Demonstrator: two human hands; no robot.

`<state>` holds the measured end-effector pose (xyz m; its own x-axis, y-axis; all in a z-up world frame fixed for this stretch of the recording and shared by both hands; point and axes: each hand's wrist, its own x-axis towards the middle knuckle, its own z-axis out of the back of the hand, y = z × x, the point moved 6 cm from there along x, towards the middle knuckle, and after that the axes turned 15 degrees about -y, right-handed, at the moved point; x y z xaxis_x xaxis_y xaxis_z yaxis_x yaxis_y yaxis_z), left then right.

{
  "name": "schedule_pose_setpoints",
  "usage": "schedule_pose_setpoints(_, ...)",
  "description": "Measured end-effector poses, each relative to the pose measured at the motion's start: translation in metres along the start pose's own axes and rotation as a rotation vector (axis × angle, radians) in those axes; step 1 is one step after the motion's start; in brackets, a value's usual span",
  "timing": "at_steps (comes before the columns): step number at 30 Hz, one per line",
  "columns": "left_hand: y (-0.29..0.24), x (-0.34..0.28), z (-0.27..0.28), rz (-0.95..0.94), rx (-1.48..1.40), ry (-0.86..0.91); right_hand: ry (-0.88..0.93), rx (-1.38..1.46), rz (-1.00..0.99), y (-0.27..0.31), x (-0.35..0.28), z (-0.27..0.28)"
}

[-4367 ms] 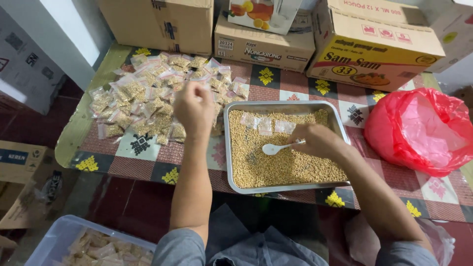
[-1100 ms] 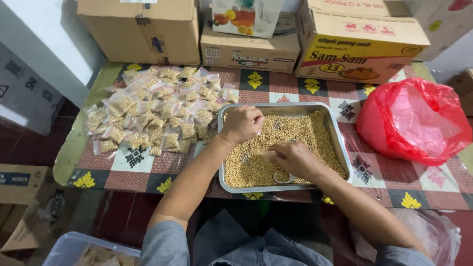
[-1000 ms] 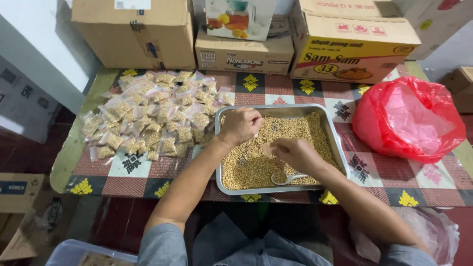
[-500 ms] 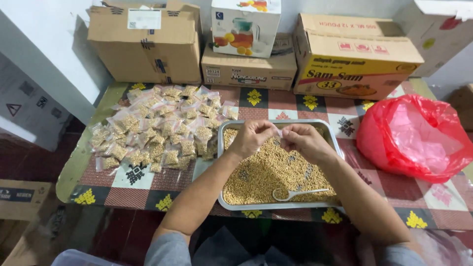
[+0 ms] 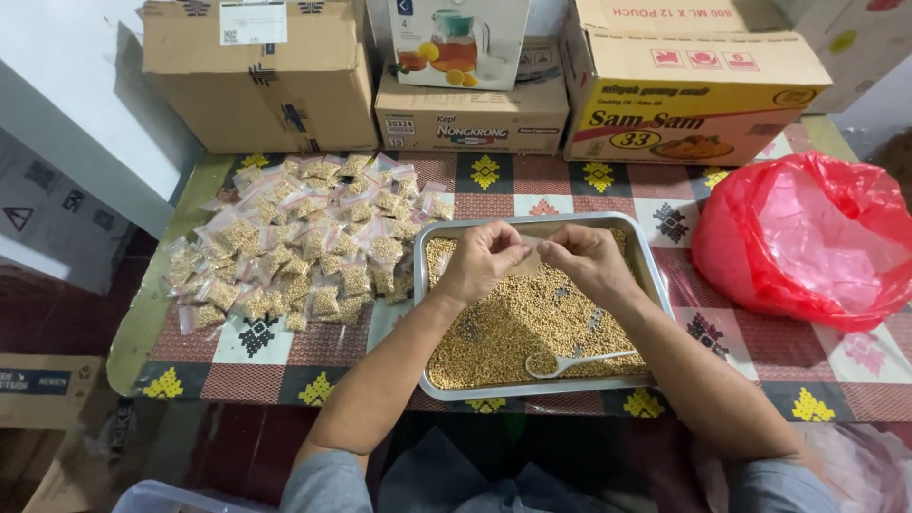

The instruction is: Filling small plastic bags with grains using a spoon from a tray and organizing them into a pile.

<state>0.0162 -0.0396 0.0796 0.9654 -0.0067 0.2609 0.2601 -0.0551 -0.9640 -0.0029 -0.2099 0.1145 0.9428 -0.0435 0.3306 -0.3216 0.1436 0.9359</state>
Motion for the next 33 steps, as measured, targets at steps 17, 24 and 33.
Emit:
schedule_pose_setpoints(17,-0.014,-0.018,-0.001,0.006,-0.071,0.157,0.135,0.004,0.162,-0.001,-0.010,-0.005)
schedule_pose_setpoints(24,0.007,-0.011,-0.003,0.073,-0.172,0.160,0.114,-0.018,0.150,-0.015,-0.008,-0.001)
schedule_pose_setpoints(33,0.012,-0.008,-0.002,0.075,-0.138,0.127,0.077,-0.046,0.289,-0.021,-0.002,-0.004)
